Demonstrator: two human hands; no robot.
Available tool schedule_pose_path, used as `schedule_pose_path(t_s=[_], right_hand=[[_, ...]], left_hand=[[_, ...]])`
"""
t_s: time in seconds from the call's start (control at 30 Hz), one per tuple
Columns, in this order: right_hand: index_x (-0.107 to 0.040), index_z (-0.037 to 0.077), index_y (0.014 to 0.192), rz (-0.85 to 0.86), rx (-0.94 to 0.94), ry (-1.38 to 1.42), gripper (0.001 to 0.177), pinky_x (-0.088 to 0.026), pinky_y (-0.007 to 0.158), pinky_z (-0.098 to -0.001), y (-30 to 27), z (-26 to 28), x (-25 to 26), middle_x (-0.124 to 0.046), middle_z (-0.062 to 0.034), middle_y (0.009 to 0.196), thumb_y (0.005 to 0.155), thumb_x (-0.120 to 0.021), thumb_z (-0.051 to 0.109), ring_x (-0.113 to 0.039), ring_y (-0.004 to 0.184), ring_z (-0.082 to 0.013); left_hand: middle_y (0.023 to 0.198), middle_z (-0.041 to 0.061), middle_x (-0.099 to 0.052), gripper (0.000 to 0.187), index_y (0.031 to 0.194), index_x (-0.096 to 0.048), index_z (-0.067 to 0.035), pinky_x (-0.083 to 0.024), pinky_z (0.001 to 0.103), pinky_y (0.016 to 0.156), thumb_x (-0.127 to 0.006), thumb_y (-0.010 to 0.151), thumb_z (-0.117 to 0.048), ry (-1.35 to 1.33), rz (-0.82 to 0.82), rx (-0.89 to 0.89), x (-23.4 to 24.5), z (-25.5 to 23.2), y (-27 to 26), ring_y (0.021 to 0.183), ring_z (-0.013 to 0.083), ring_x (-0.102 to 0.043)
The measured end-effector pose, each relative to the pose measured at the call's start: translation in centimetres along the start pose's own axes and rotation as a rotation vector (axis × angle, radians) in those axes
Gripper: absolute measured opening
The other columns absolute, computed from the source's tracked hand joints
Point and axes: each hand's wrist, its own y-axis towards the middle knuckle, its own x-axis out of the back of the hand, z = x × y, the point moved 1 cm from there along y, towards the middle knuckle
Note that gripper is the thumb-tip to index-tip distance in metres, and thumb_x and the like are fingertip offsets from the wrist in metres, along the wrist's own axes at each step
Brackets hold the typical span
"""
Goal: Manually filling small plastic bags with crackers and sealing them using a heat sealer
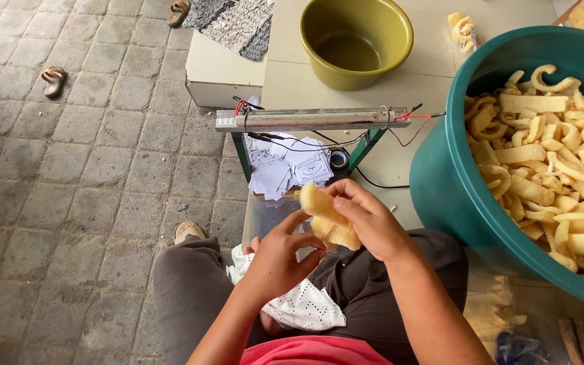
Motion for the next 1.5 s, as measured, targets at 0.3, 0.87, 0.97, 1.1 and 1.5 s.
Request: schedule_pose_path(t_s=[0.3, 0.87, 0.97, 1.1, 1.5], right_hand=[[-0.06, 0.006, 0.103, 0.057, 0.126, -0.251, 0.016, -0.038, 0.102, -0.0596, -5.0, 5.5, 0.8, -0.067, -0.0254, 0.131, 0.103, -0.046, 0.012, -0.048, 0.128, -0.0437], [-0.06, 0.012, 0.098, 0.208, -0.124, -0.074, 0.019, -0.057, 0.094, -0.0373, -4.2, 1.7, 1.6, -0.059, -0.0111, 0.15, 0.102, -0.044, 0.023, -0.061, 0.129, -0.0213], [-0.062, 0.01, 0.101, 0.149, -0.061, 0.159, 0.02, -0.052, 0.093, -0.0362, -4.4, 1.5, 1.3, -0.062, -0.0172, 0.149, 0.101, -0.049, 0.025, -0.063, 0.127, -0.0249], [-0.061, 0.014, 0.1, 0.224, 0.067, -0.172, 0.02, -0.035, 0.114, -0.0401, -4.6, 2.3, 0.6, -0.055, -0.0155, 0.15, 0.102, -0.046, 0.029, -0.048, 0.148, -0.0265], [-0.058, 0.012, 0.081, 0.44, 0.613, -1.179, 0.009, -0.019, 0.118, -0.0636, -5.2, 6.7, -0.9, -0.059, -0.0105, 0.13, 0.088, -0.053, 0.013, -0.023, 0.151, -0.049]], left_hand=[[0.132, 0.023, -0.064, 0.003, 0.085, -0.079, -0.012, -0.054, 0.055, 0.092, -0.078, 0.082, -0.01, 0.073, -0.138, -0.061, 1.5, 0.6, 0.3, 0.112, 0.0506, -0.067], [0.139, 0.022, -0.057, 0.008, 0.095, -0.082, -0.017, -0.055, 0.048, 0.078, -0.077, 0.089, -0.015, 0.152, -0.282, -0.224, 1.0, 1.3, 0.2, 0.114, 0.0412, -0.067], [0.139, 0.022, -0.058, 0.006, 0.091, -0.082, -0.015, -0.054, 0.049, 0.087, -0.08, 0.086, -0.014, 0.184, -0.25, -0.26, 0.8, 0.9, 0.2, 0.117, 0.0389, -0.066], [0.138, 0.02, -0.058, 0.008, 0.094, -0.083, -0.016, -0.053, 0.049, 0.089, -0.079, 0.088, -0.015, 0.128, -0.225, -0.275, 0.8, 0.5, 0.4, 0.119, 0.0381, -0.066], [0.137, 0.021, -0.059, 0.012, 0.096, -0.081, -0.019, -0.054, 0.042, 0.091, -0.077, 0.09, -0.01, -0.075, 0.051, -0.276, 3.8, -0.1, 0.2, 0.123, 0.0361, -0.067]])
